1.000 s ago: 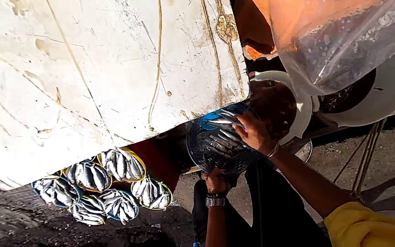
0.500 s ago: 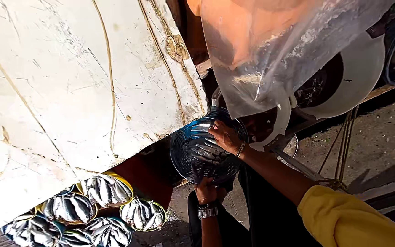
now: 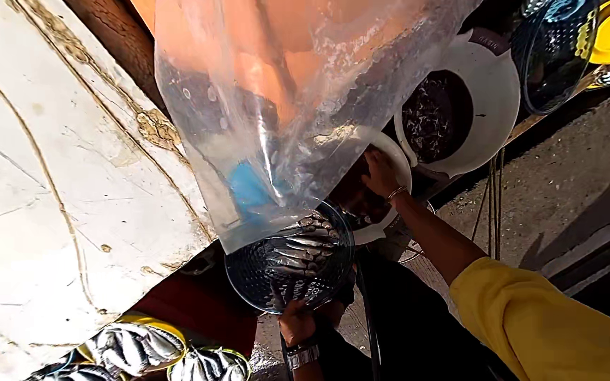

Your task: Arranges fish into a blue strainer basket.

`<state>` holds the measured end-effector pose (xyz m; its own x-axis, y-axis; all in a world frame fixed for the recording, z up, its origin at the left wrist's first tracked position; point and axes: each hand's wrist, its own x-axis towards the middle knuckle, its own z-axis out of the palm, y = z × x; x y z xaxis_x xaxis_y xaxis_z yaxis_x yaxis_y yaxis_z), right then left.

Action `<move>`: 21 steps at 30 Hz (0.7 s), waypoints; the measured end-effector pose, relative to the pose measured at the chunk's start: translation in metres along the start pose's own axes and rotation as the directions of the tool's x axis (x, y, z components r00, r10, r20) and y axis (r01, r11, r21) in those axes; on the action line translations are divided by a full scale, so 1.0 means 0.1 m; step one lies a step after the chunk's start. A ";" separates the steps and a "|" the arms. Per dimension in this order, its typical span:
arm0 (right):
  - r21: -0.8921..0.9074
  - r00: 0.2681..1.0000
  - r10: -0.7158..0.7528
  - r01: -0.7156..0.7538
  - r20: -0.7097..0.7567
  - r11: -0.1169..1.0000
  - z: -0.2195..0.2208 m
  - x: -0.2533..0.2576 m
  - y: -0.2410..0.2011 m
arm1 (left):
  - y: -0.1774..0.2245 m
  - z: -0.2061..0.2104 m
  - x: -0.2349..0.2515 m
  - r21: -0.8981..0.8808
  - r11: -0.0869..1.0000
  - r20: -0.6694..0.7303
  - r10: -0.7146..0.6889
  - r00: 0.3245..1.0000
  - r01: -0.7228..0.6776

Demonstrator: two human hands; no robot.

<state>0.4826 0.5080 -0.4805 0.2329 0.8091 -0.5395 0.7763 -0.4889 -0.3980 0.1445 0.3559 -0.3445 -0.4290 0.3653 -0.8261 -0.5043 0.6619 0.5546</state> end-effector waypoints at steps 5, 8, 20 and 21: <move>0.176 0.980 0.145 -0.169 0.138 0.970 0.14 0.13 -0.01 | 0.01 0.07 0.00 -0.012 1.000 0.007 0.017 1.000 -0.017; 0.401 0.960 0.133 -0.226 0.246 0.888 0.04 0.07 0.04 | 0.04 0.08 -0.01 -0.014 1.000 0.010 0.011 1.000 -0.011; 0.849 0.903 0.020 -0.410 0.428 0.333 -0.05 -0.39 0.25 | 0.00 0.05 0.03 -0.023 1.000 -0.019 0.006 1.000 -0.007; 0.864 0.908 0.004 -0.400 0.419 0.307 -0.07 -0.43 0.24 | 0.00 0.06 0.03 -0.025 1.000 -0.023 0.006 1.000 -0.006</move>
<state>0.4950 0.4639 -0.4613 -0.0305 0.5961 -0.8023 -0.3607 -0.7552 -0.5474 0.1474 0.3608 -0.3479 -0.4489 0.3540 -0.8204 -0.5198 0.6433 0.5620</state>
